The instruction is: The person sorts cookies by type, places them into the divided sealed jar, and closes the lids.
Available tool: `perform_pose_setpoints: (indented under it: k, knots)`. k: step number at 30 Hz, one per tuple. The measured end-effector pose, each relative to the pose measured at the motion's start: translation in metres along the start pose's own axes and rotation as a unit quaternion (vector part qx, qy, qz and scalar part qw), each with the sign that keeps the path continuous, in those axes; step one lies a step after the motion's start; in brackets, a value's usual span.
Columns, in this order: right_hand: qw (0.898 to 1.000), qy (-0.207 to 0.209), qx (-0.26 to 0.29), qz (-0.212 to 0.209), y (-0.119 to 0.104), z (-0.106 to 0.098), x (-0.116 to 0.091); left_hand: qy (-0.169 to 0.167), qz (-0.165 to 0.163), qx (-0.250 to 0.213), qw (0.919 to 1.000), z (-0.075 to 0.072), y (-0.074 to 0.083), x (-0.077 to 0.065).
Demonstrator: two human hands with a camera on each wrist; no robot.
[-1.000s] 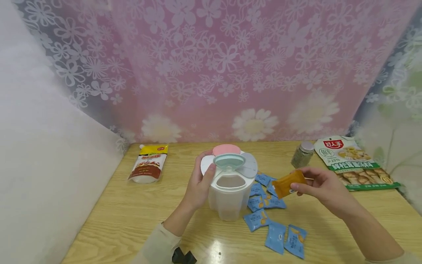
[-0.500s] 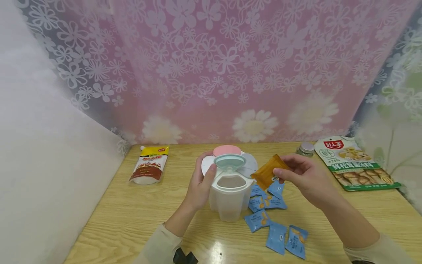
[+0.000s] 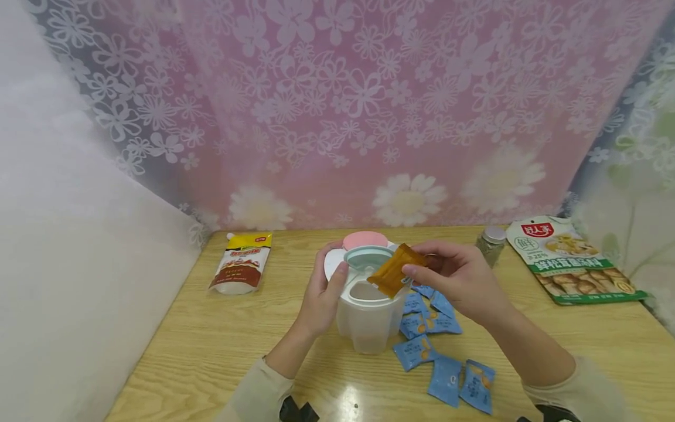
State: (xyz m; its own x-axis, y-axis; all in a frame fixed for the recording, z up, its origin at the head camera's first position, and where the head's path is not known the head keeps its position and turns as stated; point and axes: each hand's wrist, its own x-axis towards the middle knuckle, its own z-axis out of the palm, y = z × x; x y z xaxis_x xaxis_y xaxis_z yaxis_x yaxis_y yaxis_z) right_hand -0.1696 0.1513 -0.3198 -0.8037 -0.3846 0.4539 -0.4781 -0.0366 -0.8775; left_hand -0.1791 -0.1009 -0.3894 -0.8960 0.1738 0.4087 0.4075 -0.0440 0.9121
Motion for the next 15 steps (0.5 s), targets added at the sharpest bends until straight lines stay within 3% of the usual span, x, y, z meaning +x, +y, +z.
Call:
perform_pose_setpoints:
  k: [8,15]
  knots:
    - [0.999,0.006,-0.02,-0.048,0.0,0.011,0.005,-0.001,-0.003,0.0,1.0,0.001,0.002,0.0]
    - [0.995,-0.012,-0.036,-0.091,0.004,0.015,0.008,0.002,-0.004,0.002,1.0,0.001,0.003,0.0]
